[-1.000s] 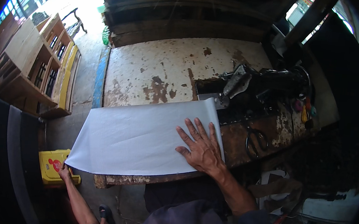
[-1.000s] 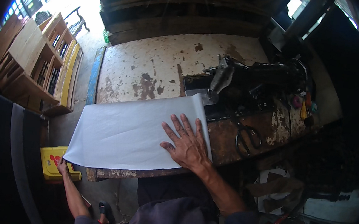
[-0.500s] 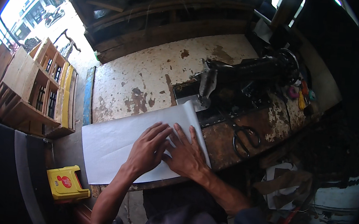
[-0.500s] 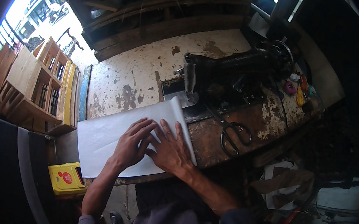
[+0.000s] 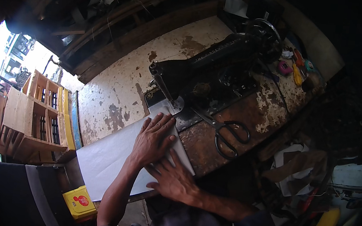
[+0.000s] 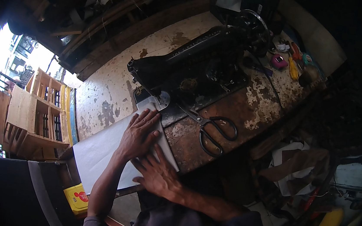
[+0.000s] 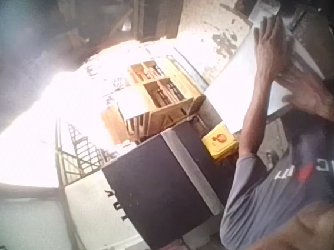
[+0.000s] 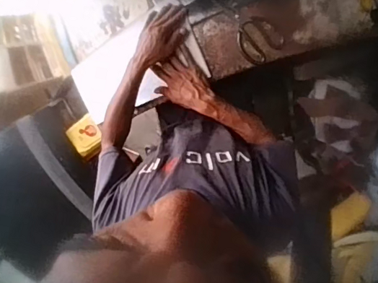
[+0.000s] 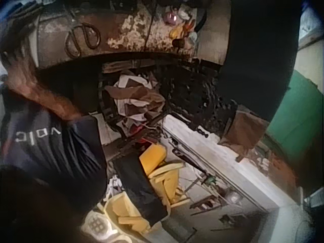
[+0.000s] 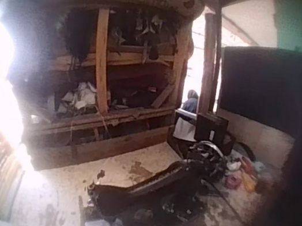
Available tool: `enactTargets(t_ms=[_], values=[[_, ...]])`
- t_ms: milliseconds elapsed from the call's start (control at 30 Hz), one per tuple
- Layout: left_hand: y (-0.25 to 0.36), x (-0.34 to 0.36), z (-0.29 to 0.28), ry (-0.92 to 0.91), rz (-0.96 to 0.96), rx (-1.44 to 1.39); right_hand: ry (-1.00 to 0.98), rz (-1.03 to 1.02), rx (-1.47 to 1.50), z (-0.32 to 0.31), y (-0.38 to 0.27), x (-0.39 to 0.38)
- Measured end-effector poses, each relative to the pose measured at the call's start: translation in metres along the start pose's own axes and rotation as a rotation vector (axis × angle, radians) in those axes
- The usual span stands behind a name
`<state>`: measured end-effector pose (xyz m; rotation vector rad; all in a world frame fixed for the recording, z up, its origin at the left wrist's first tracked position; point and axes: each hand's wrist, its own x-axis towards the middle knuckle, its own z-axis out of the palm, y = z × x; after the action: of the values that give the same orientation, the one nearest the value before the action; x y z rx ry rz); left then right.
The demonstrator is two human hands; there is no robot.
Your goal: The person cuts a large white fabric sheet on a worktable using shears, trimming edges and corners. Another person assists by holding and folding the fabric. The person continues cutting along the edges and trims small sections.
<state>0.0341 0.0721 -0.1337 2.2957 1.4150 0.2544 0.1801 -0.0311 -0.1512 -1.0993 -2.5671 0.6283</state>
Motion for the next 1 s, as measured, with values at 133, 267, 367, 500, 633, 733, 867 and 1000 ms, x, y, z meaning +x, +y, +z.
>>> enactTargets(t_ms=[133,267,367,500,633,733,867,1000], values=[[0.005,-0.003,0.005,0.031,0.032,0.068,0.027,-0.016,0.061,-0.012,-0.01,-0.021],[0.006,-0.006,0.01,0.015,0.052,0.098,0.076,-0.006,0.145,-0.041,-0.005,-0.025],[0.003,-0.005,0.014,0.051,0.079,0.113,0.382,0.063,0.152,-0.058,0.005,-0.019],[0.0,-0.007,0.02,0.097,0.093,0.118,0.418,0.127,0.135,-0.052,0.007,-0.013],[-0.002,-0.007,0.02,0.073,0.078,0.13,0.303,0.155,-0.107,-0.031,0.008,-0.03],[-0.001,-0.005,0.019,0.095,0.049,0.071,0.196,0.189,-0.163,-0.023,0.005,-0.054],[0.008,-0.002,0.022,0.18,0.012,0.049,0.167,0.183,-0.159,-0.03,0.003,-0.067],[0.009,-0.002,0.024,0.191,0.01,0.049,0.219,0.177,-0.078,-0.039,0.026,-0.045]])
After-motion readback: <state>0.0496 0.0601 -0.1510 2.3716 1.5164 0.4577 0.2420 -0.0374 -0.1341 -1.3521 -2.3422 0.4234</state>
